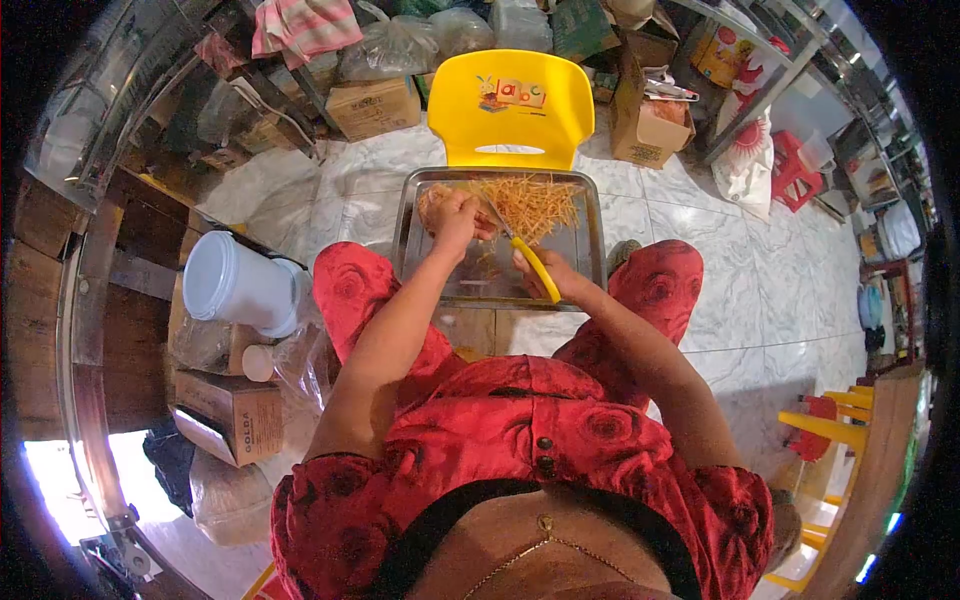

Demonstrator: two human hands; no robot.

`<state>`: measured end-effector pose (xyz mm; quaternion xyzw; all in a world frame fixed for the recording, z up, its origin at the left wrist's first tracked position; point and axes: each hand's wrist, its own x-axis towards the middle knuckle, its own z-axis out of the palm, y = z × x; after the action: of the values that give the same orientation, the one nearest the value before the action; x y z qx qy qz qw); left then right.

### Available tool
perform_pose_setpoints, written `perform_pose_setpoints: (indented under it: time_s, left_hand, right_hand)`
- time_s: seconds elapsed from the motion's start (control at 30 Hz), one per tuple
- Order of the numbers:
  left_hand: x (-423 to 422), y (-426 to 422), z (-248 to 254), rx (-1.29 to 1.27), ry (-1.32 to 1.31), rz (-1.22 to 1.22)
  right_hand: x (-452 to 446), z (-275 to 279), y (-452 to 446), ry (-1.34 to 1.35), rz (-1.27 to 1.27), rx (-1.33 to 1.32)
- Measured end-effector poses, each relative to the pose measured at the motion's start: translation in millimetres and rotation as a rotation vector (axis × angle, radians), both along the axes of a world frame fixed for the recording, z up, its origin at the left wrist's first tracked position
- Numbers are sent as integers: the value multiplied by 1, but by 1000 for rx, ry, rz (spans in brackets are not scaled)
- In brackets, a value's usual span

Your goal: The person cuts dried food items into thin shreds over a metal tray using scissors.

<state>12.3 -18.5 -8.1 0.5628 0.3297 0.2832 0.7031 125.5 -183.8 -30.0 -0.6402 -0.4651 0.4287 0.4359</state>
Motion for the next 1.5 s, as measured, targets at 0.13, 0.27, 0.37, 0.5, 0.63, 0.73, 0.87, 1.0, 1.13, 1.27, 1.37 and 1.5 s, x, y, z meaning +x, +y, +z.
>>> perform_pose_setpoints:
  time_s: [0.13, 0.27, 0.37, 0.5, 0.63, 0.73, 0.87, 1.0, 1.13, 1.27, 1.37, 1.5]
  left_hand:
    - [3, -5, -4, -23, 2, -2]
    - [2, -7, 1, -18, -9, 15]
    - [3, -2, -4, -39, 9, -18]
    - [3, 0, -4, -45, 10, -10]
    - [4, -2, -8, -52, -16, -49]
    - [4, -5, -6, -57, 0, -92]
    - [5, -11, 3, -100, -35, -72]
    - [5, -13, 4, -154, -48, -75]
    - [4, -10, -2, -111, -16, -108]
    - [4, -8, -5, -76, -8, -111]
    - [4, -7, -6, -81, -1, -93]
    - [2, -12, 2, -65, 2, -71]
  right_hand:
    - [3, -13, 2, 222, -30, -143]
    - [0, 14, -2, 95, -39, -250]
    - [1, 9, -1, -4, -53, -102]
    - [4, 6, 2, -53, -34, -103]
    - [1, 11, 2, 113, -41, -119]
    - [1, 14, 2, 197, -62, -173]
    - [-4, 41, -2, 133, -83, -215]
    - [1, 24, 0, 61, -80, -202]
    - [-1, 34, -1, 75, -39, -146]
    - [0, 37, -2, 19, -63, -90]
    - [4, 23, 2, 10, -89, -160]
    - [-4, 47, -4, -24, -106, -108]
